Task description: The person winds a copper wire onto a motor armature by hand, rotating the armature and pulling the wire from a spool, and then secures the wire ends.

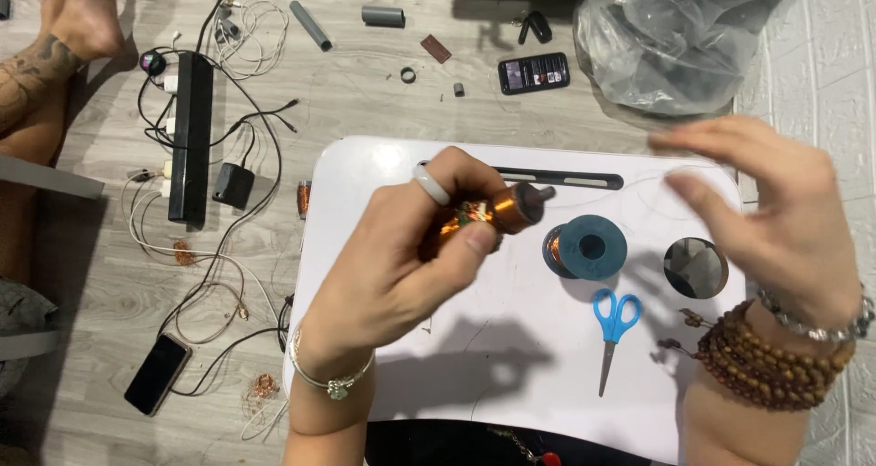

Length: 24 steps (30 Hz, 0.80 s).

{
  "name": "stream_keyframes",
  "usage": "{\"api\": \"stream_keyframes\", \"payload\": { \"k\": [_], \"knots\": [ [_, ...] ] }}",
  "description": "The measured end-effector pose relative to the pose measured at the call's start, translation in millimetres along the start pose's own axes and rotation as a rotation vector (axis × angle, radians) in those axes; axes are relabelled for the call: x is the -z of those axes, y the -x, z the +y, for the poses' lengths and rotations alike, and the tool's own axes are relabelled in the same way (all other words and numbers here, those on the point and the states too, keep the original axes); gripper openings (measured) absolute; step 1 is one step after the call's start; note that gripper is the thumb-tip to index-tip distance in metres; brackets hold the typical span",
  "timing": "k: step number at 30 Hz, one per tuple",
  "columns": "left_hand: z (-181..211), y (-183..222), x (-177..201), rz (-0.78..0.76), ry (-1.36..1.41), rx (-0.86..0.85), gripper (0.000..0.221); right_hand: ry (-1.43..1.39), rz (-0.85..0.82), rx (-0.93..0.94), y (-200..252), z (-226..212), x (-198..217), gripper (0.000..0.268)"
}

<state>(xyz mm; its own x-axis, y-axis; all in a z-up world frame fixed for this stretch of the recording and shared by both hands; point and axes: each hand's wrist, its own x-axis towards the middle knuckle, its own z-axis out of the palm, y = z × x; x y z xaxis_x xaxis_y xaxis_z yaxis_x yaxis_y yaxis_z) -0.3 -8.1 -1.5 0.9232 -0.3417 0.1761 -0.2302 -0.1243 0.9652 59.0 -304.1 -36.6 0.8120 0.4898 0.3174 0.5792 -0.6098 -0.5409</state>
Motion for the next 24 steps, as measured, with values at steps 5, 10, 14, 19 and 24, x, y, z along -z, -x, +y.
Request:
{"api": "stream_keyframes", "payload": {
  "k": [5, 10, 14, 19, 24],
  "knots": [
    [5, -3, -11, -0.101, -0.198, -0.05, 0.016, -0.113, 0.055, 0.257, 2, -50, -17, 0.059],
    [7, -3, -22, -0.214, -0.252, -0.037, 0.016, -0.553, 0.016, 0.198, 3, -44, -38, 0.024],
    [0, -3, -32, -0.274, -0.451, -0.053, 0.02, -0.412, 0.034, 0.244, 1, -33, -34, 0.013],
    [-11, -10, -35, -0.355, -0.488, -0.07, 0.02, -0.323, 0.028, 0.237, 7, -37, -26, 0.016],
    [-13, -19, -22, -0.237, -0.266, 0.036, 0.014, -0.309, 0.196, 0.063, 19, -56, -16, 0.02]
  ]
}}
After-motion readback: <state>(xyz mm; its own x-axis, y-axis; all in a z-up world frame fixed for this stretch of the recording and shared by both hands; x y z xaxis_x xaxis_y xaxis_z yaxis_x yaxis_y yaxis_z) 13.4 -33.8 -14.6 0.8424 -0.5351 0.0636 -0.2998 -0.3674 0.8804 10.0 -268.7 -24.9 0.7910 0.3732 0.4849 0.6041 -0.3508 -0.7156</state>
